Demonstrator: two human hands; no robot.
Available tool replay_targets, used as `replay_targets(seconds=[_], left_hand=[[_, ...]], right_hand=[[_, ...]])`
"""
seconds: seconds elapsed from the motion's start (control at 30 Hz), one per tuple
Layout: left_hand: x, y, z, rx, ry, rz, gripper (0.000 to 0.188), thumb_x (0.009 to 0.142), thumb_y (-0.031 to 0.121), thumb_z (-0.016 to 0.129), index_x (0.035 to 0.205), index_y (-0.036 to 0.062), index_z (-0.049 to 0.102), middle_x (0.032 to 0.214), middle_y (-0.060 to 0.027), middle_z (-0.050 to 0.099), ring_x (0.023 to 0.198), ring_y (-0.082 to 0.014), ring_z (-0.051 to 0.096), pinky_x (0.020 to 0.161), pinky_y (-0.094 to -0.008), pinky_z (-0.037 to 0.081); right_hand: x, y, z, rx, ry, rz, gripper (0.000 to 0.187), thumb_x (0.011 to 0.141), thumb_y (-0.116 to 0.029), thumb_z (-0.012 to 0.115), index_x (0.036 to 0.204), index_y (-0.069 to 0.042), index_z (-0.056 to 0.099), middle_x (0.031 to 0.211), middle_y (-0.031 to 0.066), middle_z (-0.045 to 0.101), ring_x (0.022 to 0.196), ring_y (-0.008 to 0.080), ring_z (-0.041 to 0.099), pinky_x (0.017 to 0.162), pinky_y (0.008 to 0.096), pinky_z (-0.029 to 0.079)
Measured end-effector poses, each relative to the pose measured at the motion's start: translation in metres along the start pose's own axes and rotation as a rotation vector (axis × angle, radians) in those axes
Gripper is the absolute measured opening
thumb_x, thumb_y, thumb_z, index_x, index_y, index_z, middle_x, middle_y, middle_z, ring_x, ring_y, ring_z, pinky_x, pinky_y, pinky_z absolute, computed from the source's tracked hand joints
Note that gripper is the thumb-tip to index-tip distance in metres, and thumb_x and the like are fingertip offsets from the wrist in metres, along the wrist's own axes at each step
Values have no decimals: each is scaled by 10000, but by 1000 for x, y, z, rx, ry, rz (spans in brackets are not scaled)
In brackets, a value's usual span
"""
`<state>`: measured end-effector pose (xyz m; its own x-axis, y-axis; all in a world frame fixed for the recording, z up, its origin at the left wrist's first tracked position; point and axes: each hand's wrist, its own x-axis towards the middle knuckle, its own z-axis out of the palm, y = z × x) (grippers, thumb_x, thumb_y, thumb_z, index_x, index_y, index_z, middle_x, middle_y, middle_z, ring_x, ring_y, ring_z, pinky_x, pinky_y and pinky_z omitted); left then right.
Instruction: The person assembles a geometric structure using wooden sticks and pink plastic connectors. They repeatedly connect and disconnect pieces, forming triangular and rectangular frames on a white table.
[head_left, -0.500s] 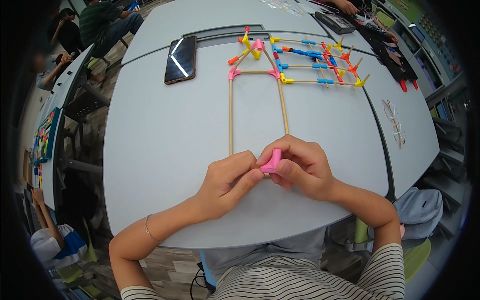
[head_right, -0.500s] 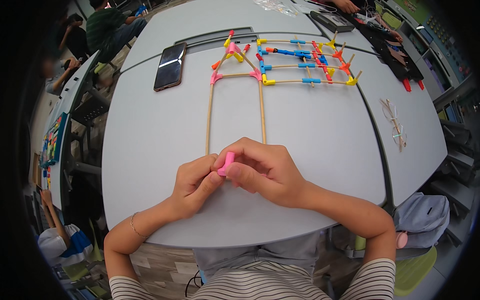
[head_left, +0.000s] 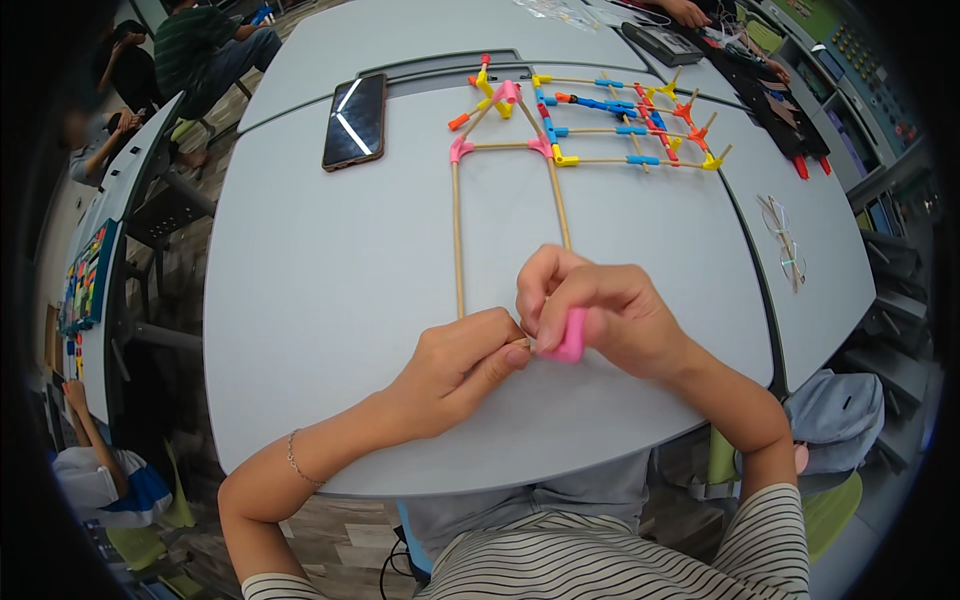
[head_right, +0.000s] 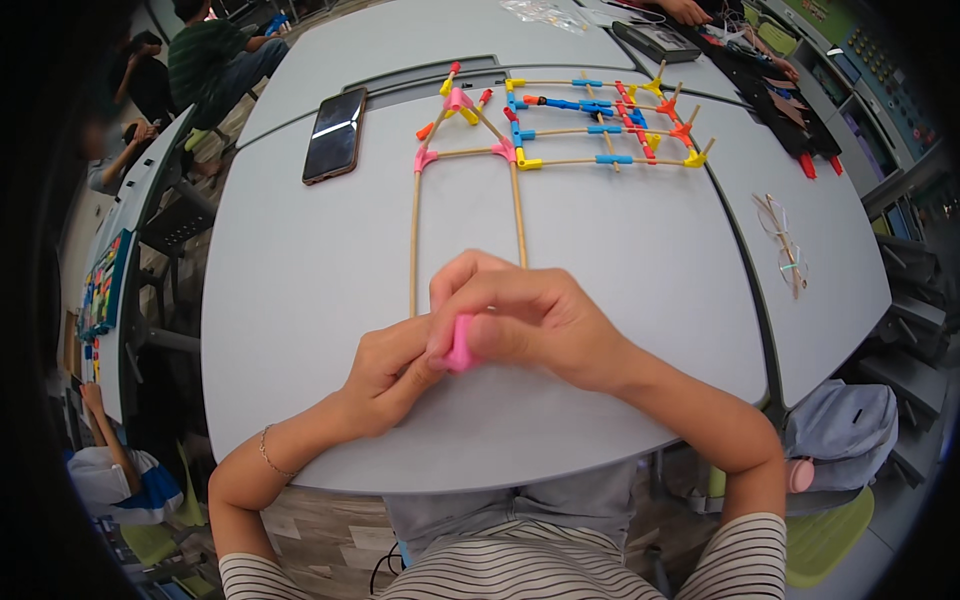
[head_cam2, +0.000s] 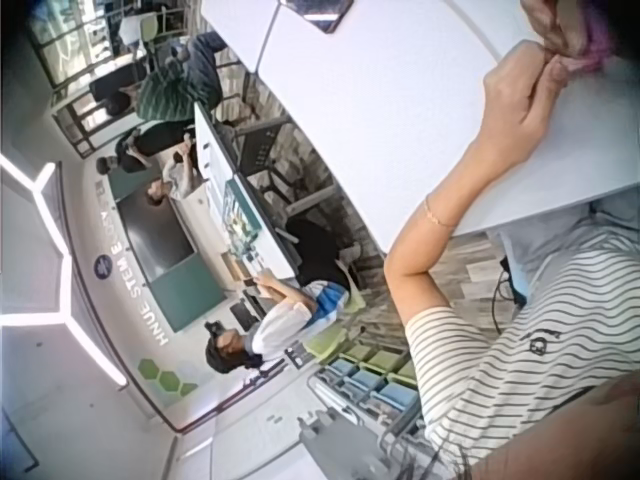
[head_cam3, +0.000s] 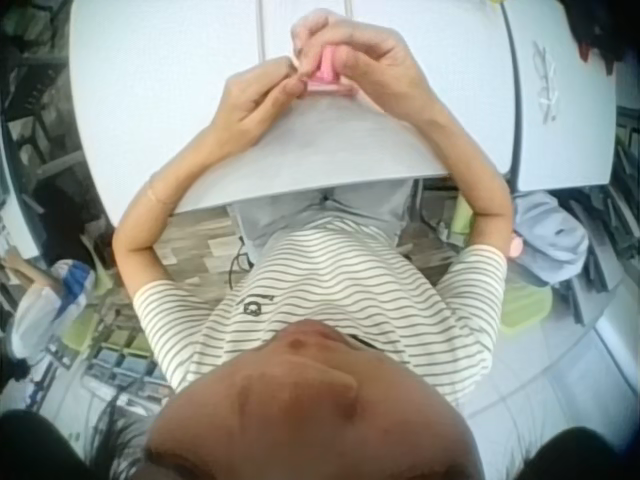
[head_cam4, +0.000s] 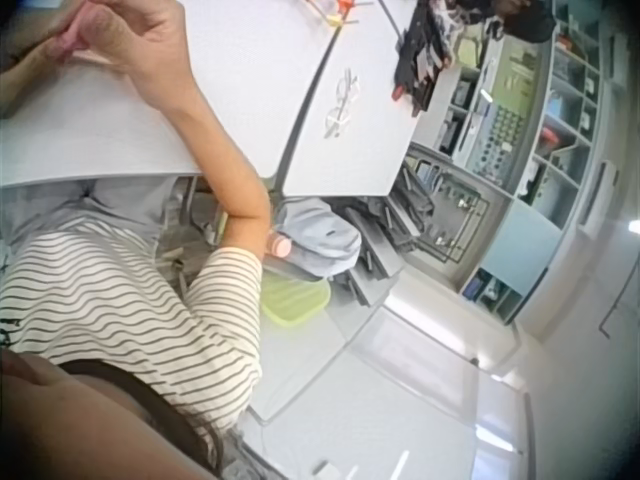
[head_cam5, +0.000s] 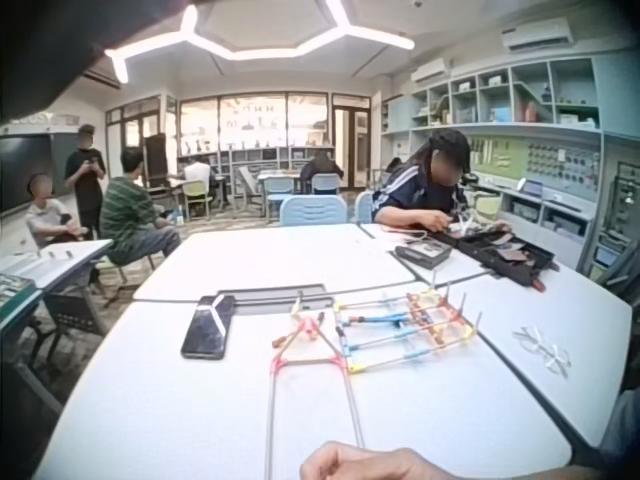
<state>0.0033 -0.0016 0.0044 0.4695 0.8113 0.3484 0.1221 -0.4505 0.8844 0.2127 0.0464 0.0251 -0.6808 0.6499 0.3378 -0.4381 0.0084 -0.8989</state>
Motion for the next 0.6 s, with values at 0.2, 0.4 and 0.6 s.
replay_targets(seconds=[0.2, 0.4, 0.6], left_hand=[[-1, 4, -5, 45, -33, -34, 203, 1023, 168, 551, 914, 10, 618, 779, -60, 548, 647, -161, 504, 611, -289, 422], [0, 6, -6, 61, -13, -29, 151, 984, 137, 594, 914, 17, 653, 797, -58, 591, 666, -151, 502, 622, -268, 422], [8, -1, -26, 143, -137, -1, 118, 918, 140, 688, 943, 26, 670, 823, -36, 612, 795, -172, 538, 682, -286, 454]], right_hand=[[5, -28, -51, -530, 393, 118, 309, 971, -298, 661, 957, 9, 696, 861, 19, 604, 745, 107, 544, 708, 279, 455], [0, -38, -96, -1496, 551, 278, 254, 882, -243, 737, 921, 7, 715, 859, 89, 648, 742, 163, 584, 694, 315, 483], [-5, -34, -98, -1620, 554, 262, 270, 876, -261, 748, 954, -6, 703, 870, 90, 655, 788, 192, 606, 720, 333, 491]])
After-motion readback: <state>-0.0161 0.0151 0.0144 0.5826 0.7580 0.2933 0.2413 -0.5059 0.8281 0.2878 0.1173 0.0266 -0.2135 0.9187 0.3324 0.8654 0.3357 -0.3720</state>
